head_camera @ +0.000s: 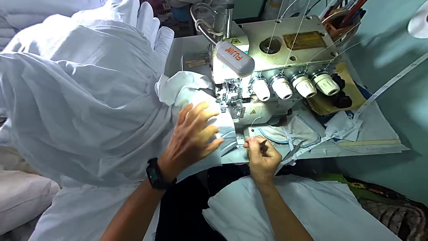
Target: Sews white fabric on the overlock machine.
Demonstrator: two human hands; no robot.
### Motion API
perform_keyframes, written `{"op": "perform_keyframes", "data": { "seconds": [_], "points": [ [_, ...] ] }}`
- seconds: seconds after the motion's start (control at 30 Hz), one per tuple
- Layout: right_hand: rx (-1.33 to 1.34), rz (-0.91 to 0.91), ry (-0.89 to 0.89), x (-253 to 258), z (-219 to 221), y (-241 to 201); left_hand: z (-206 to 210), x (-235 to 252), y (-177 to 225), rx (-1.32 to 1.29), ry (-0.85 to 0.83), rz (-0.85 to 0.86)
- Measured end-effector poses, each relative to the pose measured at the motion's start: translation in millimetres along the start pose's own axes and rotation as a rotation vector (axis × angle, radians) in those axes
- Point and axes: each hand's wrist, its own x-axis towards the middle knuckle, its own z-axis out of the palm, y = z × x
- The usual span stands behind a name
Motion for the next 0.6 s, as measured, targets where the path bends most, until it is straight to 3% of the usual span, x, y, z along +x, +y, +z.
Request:
{"op": "perform_keyframes", "data": {
  "seconds": [0.13, 0.23, 0.33, 0.47, 0.6],
  "points": [
    [-0.108, -0.287, -0.129, -11, 25, -6, 17, -31, 0, 0.158, 0.101, -0.009],
    [-0.149, -0.19, -0.195, -28, 39, -1, 8, -31, 0, 0.065, 0.179, -0.013],
    [-0.096, -0.128, -0.3, -45, 38, 2, -5, -23, 1, -0.217, 0.223, -0.07],
    [-0.07, -0.392, -0.208, -38, 25, -7, -23, 6, 1, -0.372, 0.196, -0.093],
    [-0.291, -0.42, -0.09, 4, 13, 9, -12, 34, -14, -0.393, 0.117, -0.164]
  ]
}}
